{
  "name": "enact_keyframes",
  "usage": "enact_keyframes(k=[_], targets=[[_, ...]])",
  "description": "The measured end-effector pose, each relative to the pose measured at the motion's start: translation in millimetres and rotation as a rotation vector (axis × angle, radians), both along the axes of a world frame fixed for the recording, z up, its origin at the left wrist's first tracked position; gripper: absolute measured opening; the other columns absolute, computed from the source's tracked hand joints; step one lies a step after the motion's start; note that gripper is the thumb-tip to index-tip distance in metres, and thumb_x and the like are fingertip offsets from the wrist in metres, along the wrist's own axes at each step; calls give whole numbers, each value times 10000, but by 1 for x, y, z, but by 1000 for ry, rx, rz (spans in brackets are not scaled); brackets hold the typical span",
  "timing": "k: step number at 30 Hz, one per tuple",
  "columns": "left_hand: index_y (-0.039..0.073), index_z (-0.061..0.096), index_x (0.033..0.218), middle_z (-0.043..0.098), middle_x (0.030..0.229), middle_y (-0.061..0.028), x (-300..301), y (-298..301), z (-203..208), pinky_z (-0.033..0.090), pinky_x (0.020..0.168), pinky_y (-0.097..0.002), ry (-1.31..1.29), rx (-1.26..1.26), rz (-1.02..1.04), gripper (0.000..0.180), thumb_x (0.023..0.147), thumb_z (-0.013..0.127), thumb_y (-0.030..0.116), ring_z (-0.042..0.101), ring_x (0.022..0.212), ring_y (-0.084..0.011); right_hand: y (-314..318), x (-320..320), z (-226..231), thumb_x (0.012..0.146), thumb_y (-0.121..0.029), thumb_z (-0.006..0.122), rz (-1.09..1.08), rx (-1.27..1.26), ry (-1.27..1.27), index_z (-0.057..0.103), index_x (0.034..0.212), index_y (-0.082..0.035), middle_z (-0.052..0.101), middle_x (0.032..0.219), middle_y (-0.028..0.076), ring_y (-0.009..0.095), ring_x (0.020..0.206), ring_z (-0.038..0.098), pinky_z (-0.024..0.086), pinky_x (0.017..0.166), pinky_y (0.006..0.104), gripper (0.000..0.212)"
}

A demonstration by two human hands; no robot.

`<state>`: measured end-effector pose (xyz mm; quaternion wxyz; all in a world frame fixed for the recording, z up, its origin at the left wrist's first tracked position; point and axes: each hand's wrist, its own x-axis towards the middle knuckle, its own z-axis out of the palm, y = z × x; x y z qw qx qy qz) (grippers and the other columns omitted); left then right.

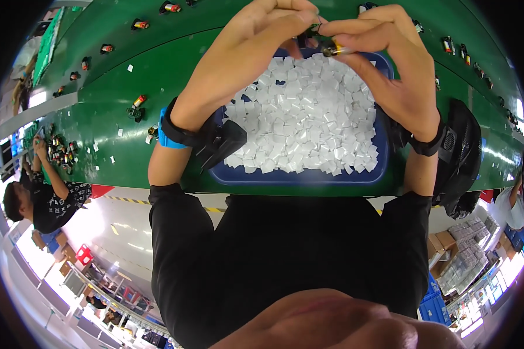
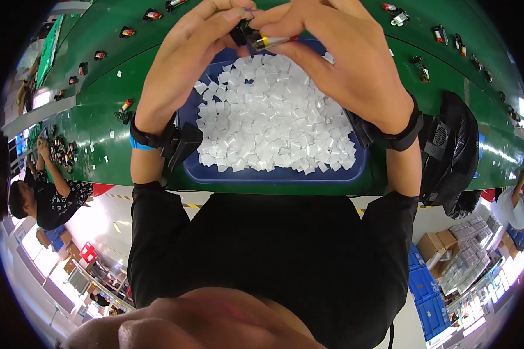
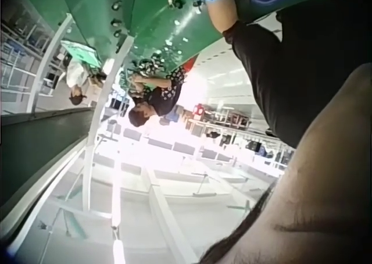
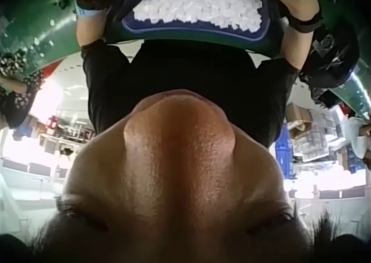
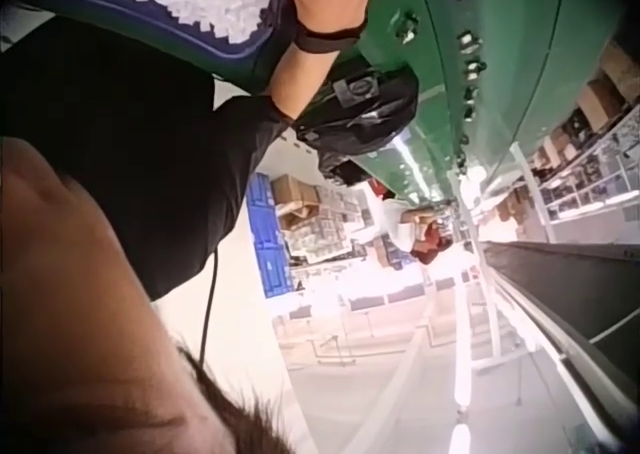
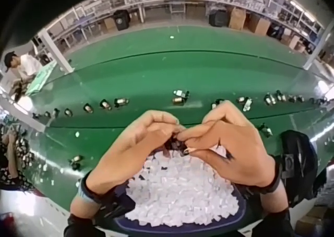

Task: The person picks up a battery and a circuit board, fits them together, and secures them with a rubber band before placing the unit on the table and repeating the process.

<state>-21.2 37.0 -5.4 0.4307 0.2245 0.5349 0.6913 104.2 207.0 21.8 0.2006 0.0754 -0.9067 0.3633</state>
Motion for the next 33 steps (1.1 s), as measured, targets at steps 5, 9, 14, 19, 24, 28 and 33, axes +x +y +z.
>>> enact_keyframes(k=[5,9,14,19,24,28,33], targets=[[-17,536,1211,641,1027,-37,2,-8,-5,448,684,-203,183,-31,-83,250,964,570,-22,555,800,-61,-8,0,-1,741,-23,818,-86,75,30,725,930,-66,738,995,56,226,833,561,450,739,326,215],[-34,507,1226,648,962,-37,2,-7,-8,468,638,-215,230,-76,-43,291,949,596,-27,588,789,-79,4,-6,-26,773,28,761,-20,277,221,725,996,-49,740,1045,51,193,842,591,492,727,284,239],[-30,495,1189,645,940,-57,-6,-11,-7,518,576,-233,53,-48,-181,291,928,624,-29,619,757,-97,5,-8,-29,729,62,770,21,411,335,737,956,-56,761,1007,19,182,811,592,491,669,257,258],[-25,502,1150,650,935,-85,-2,-15,23,563,590,-241,203,-138,-157,293,910,669,-17,635,759,-106,0,-12,-26,717,53,779,-37,461,360,739,913,-56,756,1017,7,198,810,594,489,659,250,228],[-26,508,1176,668,1012,-111,-27,2,-38,577,634,-226,668,720,-177,380,877,739,13,662,838,-113,-13,-9,-12,742,47,782,-81,373,381,718,972,-32,744,959,47,161,800,594,483,627,232,252],[-22,504,1263,668,1152,-140,-27,21,-43,589,683,-237,545,886,-77,487,857,768,24,685,931,-154,-11,3,-12,802,13,777,-236,3,235,698,1032,-7,723,902,59,103,785,599,480,611,208,244],[-93,568,1214,632,1205,-195,1,-6,-9,622,830,-374,559,180,131,280,960,614,15,658,1035,-251,-11,5,-27,875,-45,754,-216,-376,98,684,1074,16,695,846,37,54,723,605,464,574,185,220]])
